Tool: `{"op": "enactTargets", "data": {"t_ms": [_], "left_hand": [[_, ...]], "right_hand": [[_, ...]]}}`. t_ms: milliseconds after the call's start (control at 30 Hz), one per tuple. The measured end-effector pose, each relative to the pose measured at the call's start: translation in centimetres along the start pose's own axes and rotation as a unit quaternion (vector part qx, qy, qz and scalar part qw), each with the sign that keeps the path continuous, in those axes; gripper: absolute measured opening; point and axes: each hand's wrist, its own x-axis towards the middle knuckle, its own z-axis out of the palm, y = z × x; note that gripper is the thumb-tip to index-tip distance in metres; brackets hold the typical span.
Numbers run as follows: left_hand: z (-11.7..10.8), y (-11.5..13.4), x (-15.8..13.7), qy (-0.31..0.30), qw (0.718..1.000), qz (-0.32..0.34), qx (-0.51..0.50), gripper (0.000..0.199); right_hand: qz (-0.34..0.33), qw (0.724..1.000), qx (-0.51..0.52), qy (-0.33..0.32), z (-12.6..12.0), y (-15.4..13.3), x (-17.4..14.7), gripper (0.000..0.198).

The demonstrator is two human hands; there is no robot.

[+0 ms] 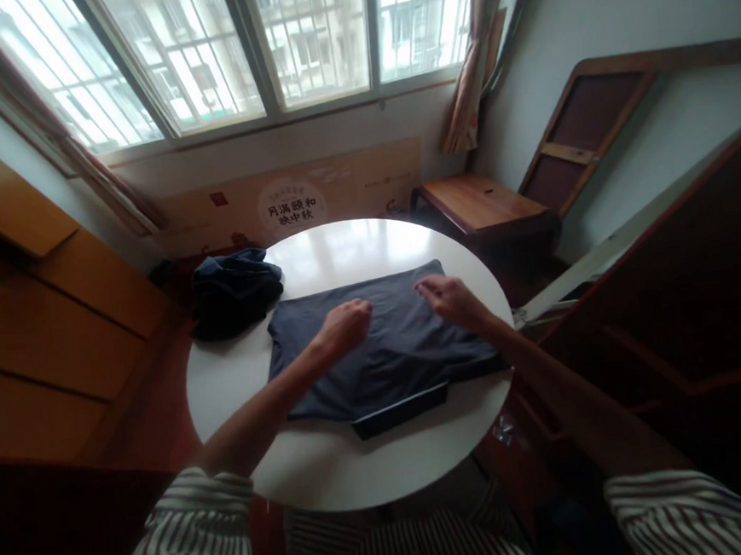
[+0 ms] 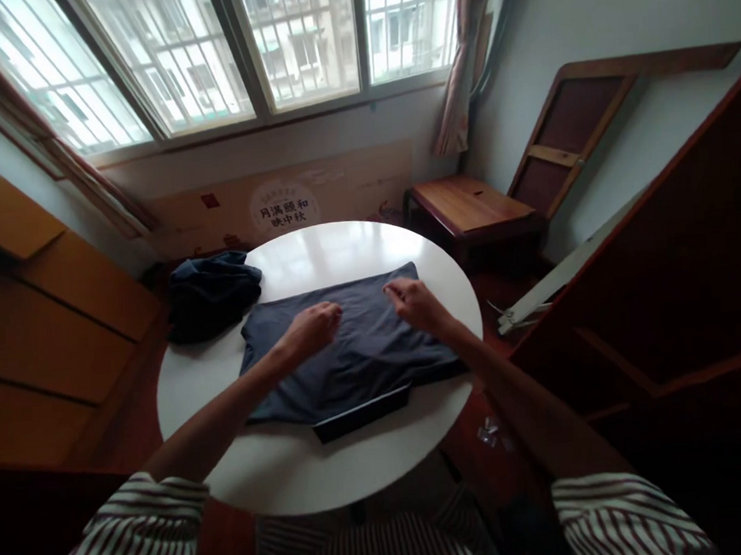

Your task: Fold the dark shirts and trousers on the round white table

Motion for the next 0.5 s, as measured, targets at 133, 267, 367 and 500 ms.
{"op": "enactTargets", "data": {"t_ms": [133,267,367,500], "left_hand": [[1.1,10.2,2.3,0.003,0.972,0.233,-0.027,0.033],[3.6,15.5,4.3,0.001,0.964,0.268,0.001,0.04],[5.6,16.0,5.1,-0.033,0.959,0.279,0.018,0.019],[7.1,15.8,4.3,-0.003,0.938,0.345,0.039,0.025]], "right_hand": [[0.197,0.979,-0.004,0.042,-3.0,6.5,5.5,0.03],[0.23,0.973,0.032,-0.01,-2.3,8.7,7.4,0.031],[0.229,0.973,0.019,-0.009,-1.4,9.1,7.8,0.03],[0.23,0.973,-0.006,0.003,-1.0,9.7,8.6,0.022]]}}
